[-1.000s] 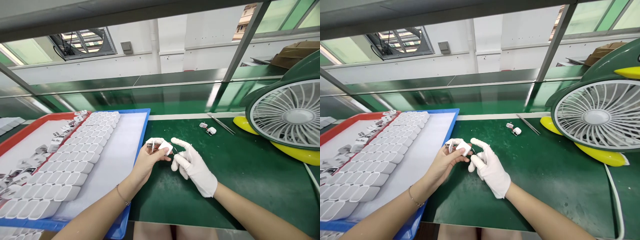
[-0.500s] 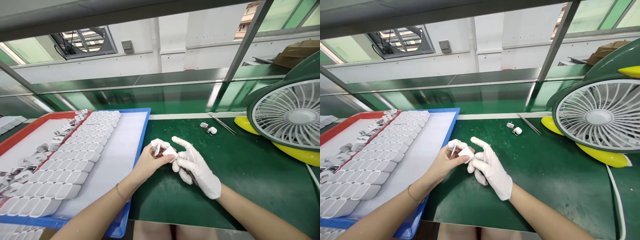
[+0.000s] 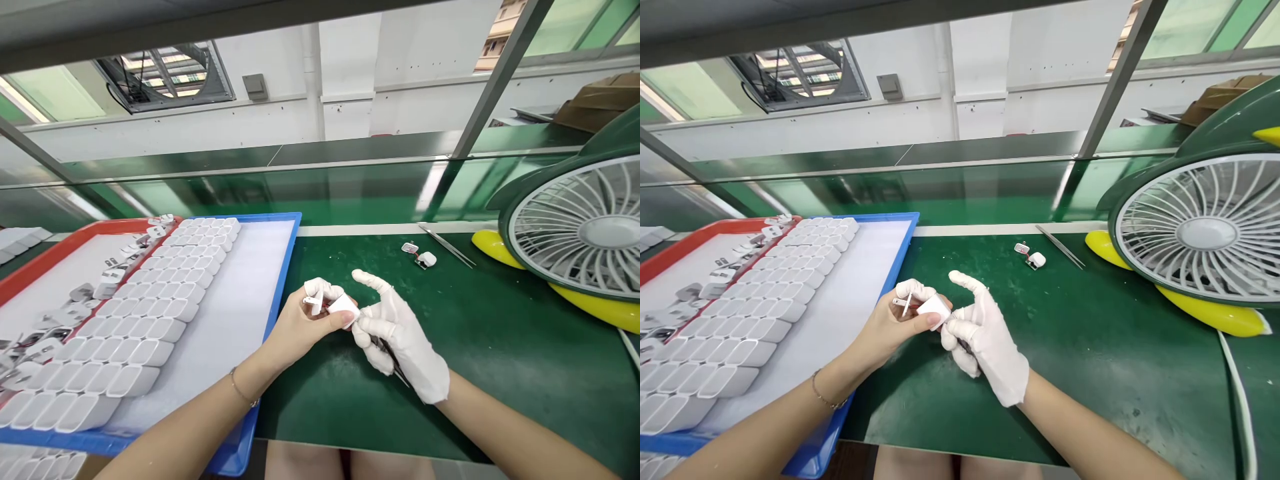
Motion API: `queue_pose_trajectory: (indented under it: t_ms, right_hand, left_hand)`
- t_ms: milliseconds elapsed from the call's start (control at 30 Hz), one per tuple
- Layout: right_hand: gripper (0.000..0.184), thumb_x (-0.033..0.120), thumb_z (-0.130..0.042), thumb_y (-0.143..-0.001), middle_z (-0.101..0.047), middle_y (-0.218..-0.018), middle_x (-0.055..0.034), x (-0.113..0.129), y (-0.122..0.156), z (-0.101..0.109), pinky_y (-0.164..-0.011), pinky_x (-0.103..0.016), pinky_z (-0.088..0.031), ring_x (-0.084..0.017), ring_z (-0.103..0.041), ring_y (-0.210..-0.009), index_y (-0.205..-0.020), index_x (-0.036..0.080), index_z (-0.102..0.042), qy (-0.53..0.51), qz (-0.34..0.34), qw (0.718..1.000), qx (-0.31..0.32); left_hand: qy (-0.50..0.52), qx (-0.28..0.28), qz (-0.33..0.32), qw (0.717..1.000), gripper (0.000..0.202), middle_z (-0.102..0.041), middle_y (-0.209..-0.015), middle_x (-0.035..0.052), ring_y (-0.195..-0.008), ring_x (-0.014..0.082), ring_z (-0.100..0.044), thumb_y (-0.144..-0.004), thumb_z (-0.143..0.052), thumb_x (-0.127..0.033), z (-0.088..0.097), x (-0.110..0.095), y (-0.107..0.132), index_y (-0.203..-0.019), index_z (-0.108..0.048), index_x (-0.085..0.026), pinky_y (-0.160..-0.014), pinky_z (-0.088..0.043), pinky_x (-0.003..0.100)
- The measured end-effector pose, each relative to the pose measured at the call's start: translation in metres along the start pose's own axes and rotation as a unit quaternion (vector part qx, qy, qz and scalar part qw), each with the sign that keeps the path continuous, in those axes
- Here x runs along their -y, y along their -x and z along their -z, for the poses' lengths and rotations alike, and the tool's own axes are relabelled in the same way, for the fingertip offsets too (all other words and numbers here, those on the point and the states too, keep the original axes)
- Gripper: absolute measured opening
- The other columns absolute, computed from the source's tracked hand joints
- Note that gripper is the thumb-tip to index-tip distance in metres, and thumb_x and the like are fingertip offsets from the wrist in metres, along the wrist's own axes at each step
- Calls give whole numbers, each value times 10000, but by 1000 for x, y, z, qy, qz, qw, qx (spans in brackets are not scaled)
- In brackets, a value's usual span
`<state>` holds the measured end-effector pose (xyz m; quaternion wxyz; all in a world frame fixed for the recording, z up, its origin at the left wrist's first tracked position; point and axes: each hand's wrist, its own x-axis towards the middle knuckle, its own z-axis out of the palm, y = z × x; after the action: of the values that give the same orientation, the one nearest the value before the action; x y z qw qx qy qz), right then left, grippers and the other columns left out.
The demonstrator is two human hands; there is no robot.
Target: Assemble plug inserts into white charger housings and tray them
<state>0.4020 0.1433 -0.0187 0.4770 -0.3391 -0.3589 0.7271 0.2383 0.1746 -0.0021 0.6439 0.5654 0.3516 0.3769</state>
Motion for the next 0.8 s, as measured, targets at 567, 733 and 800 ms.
queue_pose_trajectory:
  t_ms: [567, 733, 800]
  right_hand:
    - [586, 274, -529, -860, -599, -679, 42, -3, 0, -1, -293, -149, -247, -52, -376, -300, -1367, 274, -235, 59, 58, 997, 0]
    - [475, 314, -510, -859, -576, -701, 43, -11, -7, 0, -303, -147, -244, -44, -370, -331, -1298, 240, -344, 125, 39, 991, -39]
    - [432, 329, -499, -863, -571, -718, 36, -12, -9, -1, -317, -157, -261, -42, -371, -348, -1264, 216, -385, 142, 28, 989, -42]
  left_hand:
    - [185, -121, 77, 972, 285, -712, -835, 75, -654, 123, -674, -791, -685, -404, 9, -10, -2, -890, -592, -154, -603, -561, 178]
    - [250, -111, 82, 958, 241, -713, -838, 51, -642, 103, -674, -780, -706, -377, 11, -11, 1, -856, -613, -168, -591, -559, 135]
    - [253, -105, 81, 958, 241, -715, -858, 59, -649, 103, -673, -786, -698, -381, 12, -12, 2, -857, -616, -165, -600, -558, 135]
